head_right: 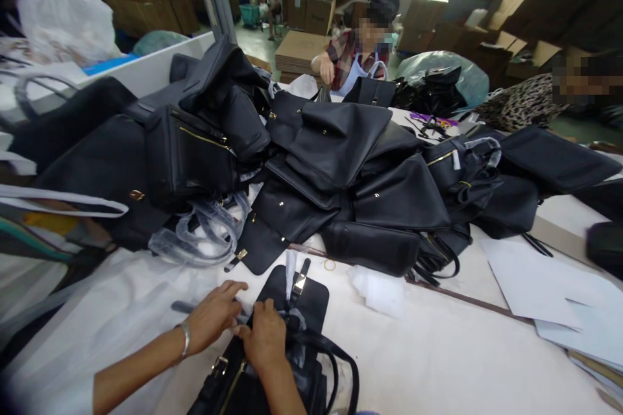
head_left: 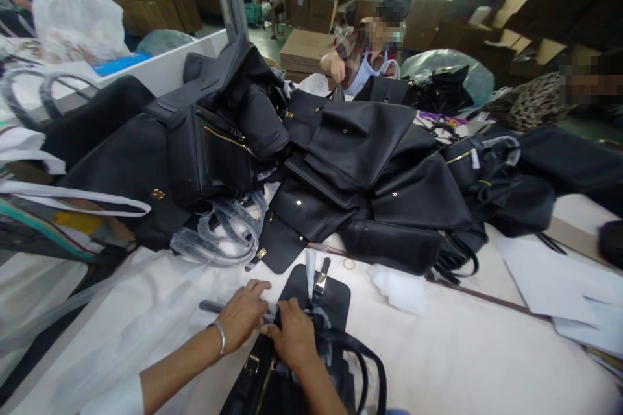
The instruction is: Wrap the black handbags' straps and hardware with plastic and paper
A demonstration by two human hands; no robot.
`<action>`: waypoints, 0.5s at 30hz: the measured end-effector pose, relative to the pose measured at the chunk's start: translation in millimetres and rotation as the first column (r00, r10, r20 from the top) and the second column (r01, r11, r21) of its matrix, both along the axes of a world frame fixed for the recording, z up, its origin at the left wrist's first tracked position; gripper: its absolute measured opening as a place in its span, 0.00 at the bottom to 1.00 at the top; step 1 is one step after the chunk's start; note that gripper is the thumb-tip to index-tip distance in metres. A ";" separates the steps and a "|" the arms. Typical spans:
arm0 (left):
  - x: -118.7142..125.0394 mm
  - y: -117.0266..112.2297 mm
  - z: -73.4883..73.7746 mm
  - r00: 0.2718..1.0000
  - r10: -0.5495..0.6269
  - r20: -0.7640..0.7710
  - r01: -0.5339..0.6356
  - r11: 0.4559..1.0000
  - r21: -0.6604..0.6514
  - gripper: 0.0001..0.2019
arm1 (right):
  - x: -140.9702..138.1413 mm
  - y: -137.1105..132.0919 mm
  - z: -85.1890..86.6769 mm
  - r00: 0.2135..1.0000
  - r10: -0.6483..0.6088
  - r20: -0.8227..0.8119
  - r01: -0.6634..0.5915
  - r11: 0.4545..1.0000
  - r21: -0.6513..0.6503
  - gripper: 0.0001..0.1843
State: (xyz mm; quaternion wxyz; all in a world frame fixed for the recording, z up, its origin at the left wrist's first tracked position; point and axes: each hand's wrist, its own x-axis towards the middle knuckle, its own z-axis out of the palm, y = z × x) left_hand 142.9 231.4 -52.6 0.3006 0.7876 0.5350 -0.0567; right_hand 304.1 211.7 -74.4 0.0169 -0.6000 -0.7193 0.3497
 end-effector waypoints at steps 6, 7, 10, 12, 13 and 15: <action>-4.6 3.0 -6.4 0.997 -0.081 0.007 0.081 0.996 -0.031 0.07 | -6.6 -7.4 -7.0 0.990 -0.110 -0.093 0.111 0.994 0.006 0.02; -5.4 2.8 -4.4 0.996 -0.090 0.012 0.090 0.995 -0.034 0.06 | -5.9 -10.0 -5.4 0.984 -0.134 -0.118 0.137 0.991 0.012 0.02; -8.7 -1.0 7.3 0.993 -0.105 0.052 0.107 0.994 -0.032 0.04 | -0.4 -19.1 2.8 0.953 -0.190 -0.235 0.188 0.982 -0.032 0.02; -10.6 -5.8 18.9 0.989 -0.108 0.098 0.112 0.993 -0.033 0.04 | 5.6 -25.1 11.6 0.898 -0.245 -0.365 0.205 0.968 -0.148 0.02; -11.0 -8.8 25.4 0.986 -0.109 0.125 0.114 0.993 -0.032 0.04 | 8.8 -28.0 17.0 0.859 -0.276 -0.431 0.203 0.957 -0.208 0.02; -9.4 -16.2 39.2 0.978 -0.100 0.181 0.107 0.994 -0.030 0.09 | 14.8 -33.7 29.5 0.780 -0.325 -0.535 0.188 0.937 -0.296 0.06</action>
